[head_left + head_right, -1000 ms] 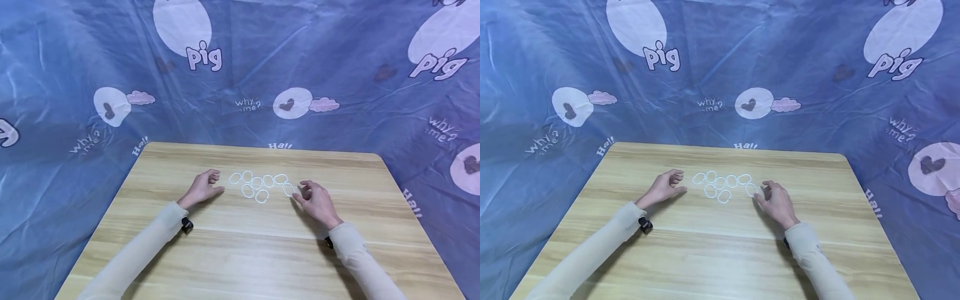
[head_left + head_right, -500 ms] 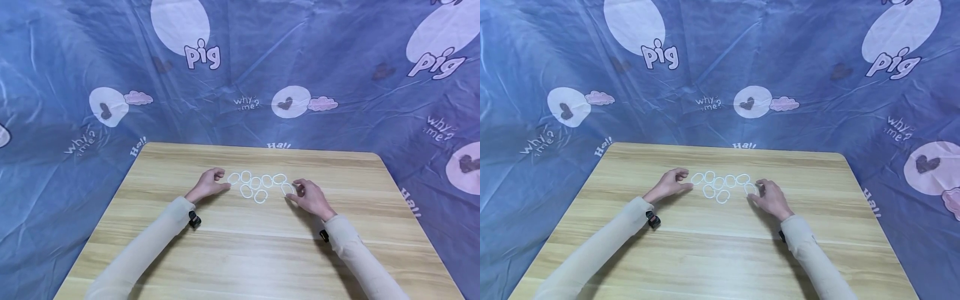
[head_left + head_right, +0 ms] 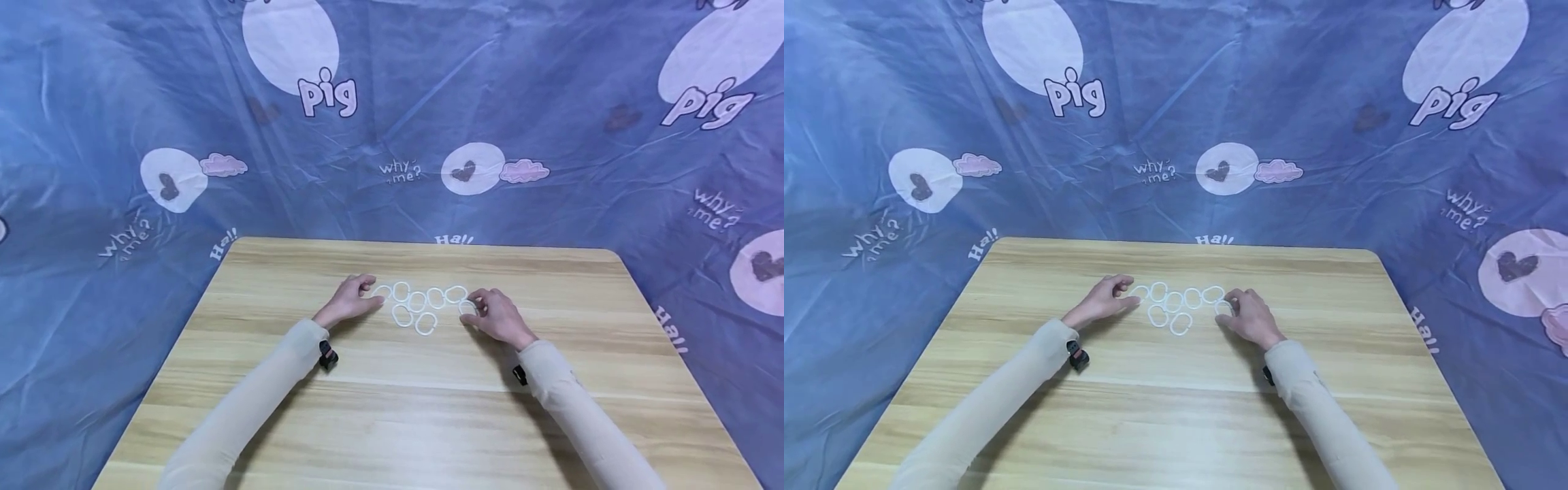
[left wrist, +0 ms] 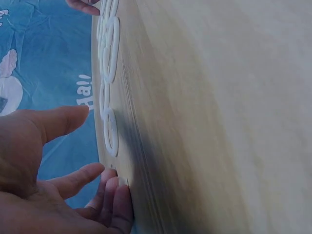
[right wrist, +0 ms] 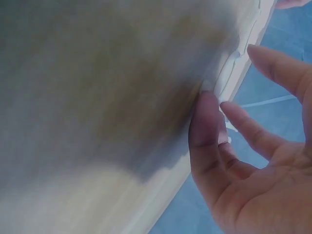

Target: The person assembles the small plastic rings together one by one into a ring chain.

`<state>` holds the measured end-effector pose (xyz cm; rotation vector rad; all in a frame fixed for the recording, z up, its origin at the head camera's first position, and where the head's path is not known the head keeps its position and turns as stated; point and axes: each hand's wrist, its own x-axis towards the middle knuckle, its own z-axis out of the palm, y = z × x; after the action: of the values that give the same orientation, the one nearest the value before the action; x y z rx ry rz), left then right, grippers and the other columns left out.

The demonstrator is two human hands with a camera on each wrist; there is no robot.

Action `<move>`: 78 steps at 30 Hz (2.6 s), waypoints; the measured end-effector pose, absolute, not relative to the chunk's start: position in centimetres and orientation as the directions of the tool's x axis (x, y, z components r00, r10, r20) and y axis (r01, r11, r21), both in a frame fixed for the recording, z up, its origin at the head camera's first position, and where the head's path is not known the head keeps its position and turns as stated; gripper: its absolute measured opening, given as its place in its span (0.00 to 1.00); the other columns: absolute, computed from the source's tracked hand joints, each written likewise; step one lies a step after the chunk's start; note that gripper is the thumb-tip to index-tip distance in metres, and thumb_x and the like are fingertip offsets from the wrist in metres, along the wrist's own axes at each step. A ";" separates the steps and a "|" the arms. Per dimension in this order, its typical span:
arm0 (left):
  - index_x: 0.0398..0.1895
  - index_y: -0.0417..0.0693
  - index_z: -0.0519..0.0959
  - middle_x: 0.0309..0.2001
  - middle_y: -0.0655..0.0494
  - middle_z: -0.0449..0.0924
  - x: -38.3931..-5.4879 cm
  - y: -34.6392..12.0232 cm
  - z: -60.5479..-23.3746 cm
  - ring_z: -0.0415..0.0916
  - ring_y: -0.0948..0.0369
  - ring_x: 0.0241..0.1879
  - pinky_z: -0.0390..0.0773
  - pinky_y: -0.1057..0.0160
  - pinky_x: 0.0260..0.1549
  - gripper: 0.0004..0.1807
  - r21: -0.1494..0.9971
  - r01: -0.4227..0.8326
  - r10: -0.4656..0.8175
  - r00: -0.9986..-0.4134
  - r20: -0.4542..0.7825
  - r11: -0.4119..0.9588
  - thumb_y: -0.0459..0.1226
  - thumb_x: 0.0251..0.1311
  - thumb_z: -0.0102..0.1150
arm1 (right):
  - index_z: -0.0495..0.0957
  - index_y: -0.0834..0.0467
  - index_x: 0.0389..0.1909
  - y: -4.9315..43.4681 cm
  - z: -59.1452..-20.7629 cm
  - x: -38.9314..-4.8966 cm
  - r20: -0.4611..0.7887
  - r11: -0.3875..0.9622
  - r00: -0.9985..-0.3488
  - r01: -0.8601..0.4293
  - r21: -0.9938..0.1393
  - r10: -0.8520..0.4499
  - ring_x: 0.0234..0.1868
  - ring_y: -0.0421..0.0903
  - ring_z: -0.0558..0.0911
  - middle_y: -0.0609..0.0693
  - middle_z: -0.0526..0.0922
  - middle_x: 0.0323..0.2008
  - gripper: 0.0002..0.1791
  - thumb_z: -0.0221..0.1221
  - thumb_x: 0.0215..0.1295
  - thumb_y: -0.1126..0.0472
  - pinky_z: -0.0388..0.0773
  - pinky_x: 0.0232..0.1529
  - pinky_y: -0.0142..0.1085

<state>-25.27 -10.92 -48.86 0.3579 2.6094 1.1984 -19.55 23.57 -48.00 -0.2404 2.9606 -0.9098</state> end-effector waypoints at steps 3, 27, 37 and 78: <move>0.71 0.41 0.73 0.56 0.43 0.76 -25.3 -10.7 -48.7 0.69 0.50 0.54 0.73 0.54 0.56 0.32 0.747 0.125 0.319 -0.940 -0.120 0.652 0.45 0.67 0.67 | 0.81 0.66 0.54 23.3 -48.0 -19.8 0.010 0.817 -0.986 -0.142 -0.558 -0.165 0.40 0.50 0.78 0.59 0.81 0.39 0.24 0.73 0.61 0.57 0.76 0.41 0.40; 0.66 0.46 0.77 0.58 0.42 0.76 -26.4 -9.7 -48.6 0.67 0.46 0.60 0.73 0.48 0.62 0.28 0.712 0.126 0.282 -0.954 -0.105 0.691 0.41 0.63 0.70 | 0.76 0.63 0.40 22.6 -47.9 -20.1 -0.055 0.810 -0.996 -0.027 -0.586 -0.073 0.35 0.49 0.77 0.55 0.81 0.34 0.25 0.77 0.56 0.51 0.73 0.37 0.34; 0.59 0.47 0.81 0.52 0.44 0.76 -26.9 -9.6 -48.9 0.68 0.48 0.54 0.73 0.51 0.57 0.23 0.688 0.172 0.291 -0.955 -0.060 0.705 0.37 0.61 0.72 | 0.76 0.60 0.47 22.5 -48.2 -20.0 -0.031 0.791 -0.991 -0.082 -0.607 -0.127 0.32 0.45 0.78 0.54 0.84 0.32 0.24 0.77 0.58 0.55 0.75 0.38 0.36; 0.50 0.39 0.85 0.44 0.46 0.88 -26.6 -10.3 -49.1 0.82 0.55 0.42 0.83 0.60 0.47 0.13 0.757 0.132 0.247 -0.968 -0.040 0.640 0.28 0.66 0.57 | 0.81 0.70 0.48 23.5 -47.8 -18.1 -0.051 0.619 -0.986 -0.060 -0.783 -0.159 0.33 0.45 0.86 0.62 0.88 0.35 0.09 0.61 0.69 0.72 0.88 0.30 0.32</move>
<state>-26.63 -10.35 -49.10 0.3156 2.7163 1.2377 -18.12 23.48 -47.83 -0.1846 2.7221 -1.3092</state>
